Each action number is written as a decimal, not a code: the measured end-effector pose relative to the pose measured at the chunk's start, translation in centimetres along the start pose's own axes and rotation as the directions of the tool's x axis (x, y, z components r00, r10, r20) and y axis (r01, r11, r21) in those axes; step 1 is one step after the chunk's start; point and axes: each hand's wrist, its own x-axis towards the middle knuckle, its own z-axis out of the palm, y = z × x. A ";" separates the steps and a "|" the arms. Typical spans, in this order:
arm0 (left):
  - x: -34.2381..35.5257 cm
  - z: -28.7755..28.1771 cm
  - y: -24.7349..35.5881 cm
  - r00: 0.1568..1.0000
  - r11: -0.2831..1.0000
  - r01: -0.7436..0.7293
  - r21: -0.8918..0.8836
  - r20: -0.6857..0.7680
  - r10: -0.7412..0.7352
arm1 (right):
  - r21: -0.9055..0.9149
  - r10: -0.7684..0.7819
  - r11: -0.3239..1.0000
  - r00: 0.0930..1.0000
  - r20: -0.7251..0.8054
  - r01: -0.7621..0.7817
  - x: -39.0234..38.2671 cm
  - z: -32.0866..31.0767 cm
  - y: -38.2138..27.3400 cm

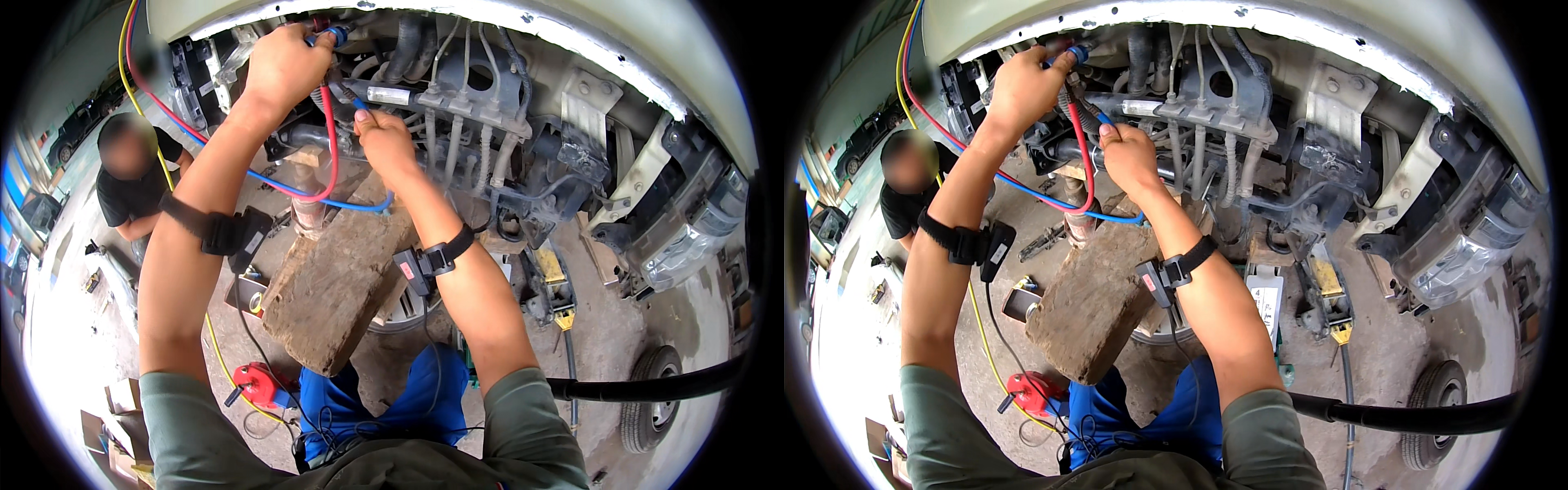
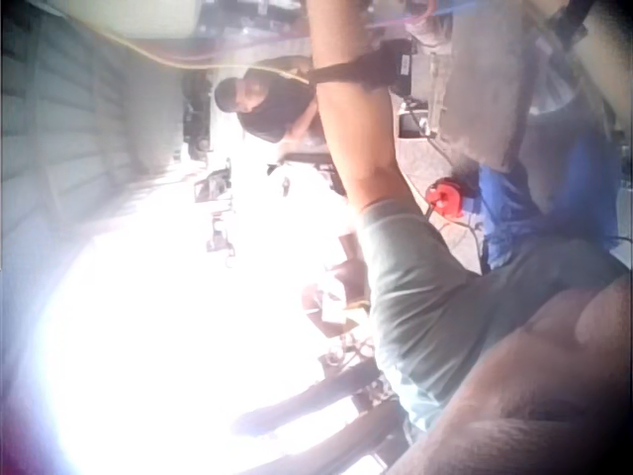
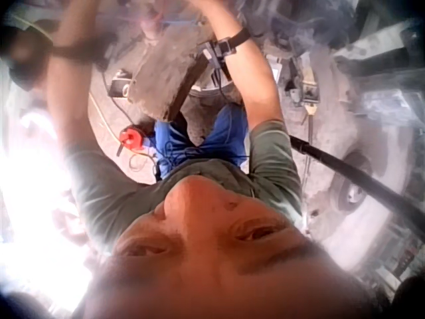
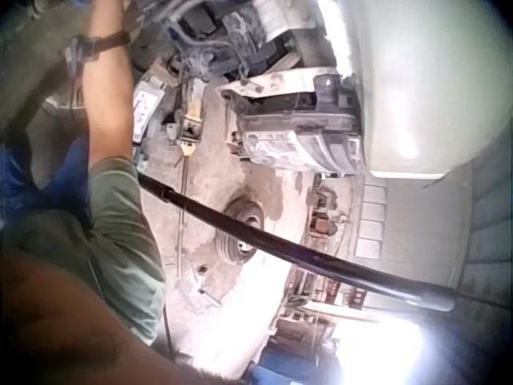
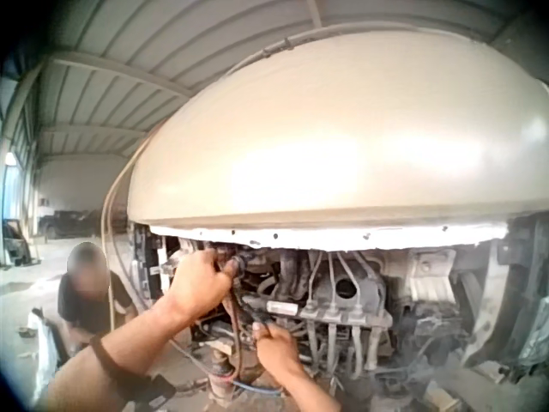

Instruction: The person handles a manifold gauge set with colorful hoses, connects couplers to a vehicle's AC lines, and opens the valves while working near the front of a white truck.

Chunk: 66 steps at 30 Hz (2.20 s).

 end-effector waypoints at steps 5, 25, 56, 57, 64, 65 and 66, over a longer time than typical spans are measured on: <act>-0.4 -0.1 0.2 0.997 0.995 0.061 0.077 0.041 -0.065 | 0.029 0.060 0.998 0.996 0.064 -0.062 0.2 -0.3 -0.2; -0.2 2.8 -1.0 0.991 0.998 0.063 -0.031 -0.120 -0.067 | -0.145 -0.013 0.989 0.983 -0.181 -0.014 1.2 0.7 0.0; -0.8 4.1 -4.9 1.000 0.918 -0.009 -0.397 0.017 0.017 | 0.079 0.166 0.984 0.981 -0.103 -0.158 3.0 0.1 1.0; -0.8 4.0 -5.1 0.999 0.949 -0.050 -0.312 -0.028 0.044 | 0.072 0.136 0.989 0.985 -0.108 -0.129 2.9 0.5 1.1; -0.8 4.5 -5.1 0.975 0.969 -0.212 -0.127 -0.100 0.201 | 0.172 0.129 0.978 0.989 -0.077 -0.115 3.1 0.4 1.7; -0.7 4.4 -5.1 0.961 0.958 -0.260 -0.120 -0.126 0.245 | 0.170 0.132 0.978 0.988 -0.077 -0.117 3.2 0.2 1.9; -0.6 4.1 -5.3 0.963 0.959 -0.255 -0.123 -0.121 0.241 | 0.156 0.117 0.982 0.990 -0.080 -0.103 3.1 0.0 1.8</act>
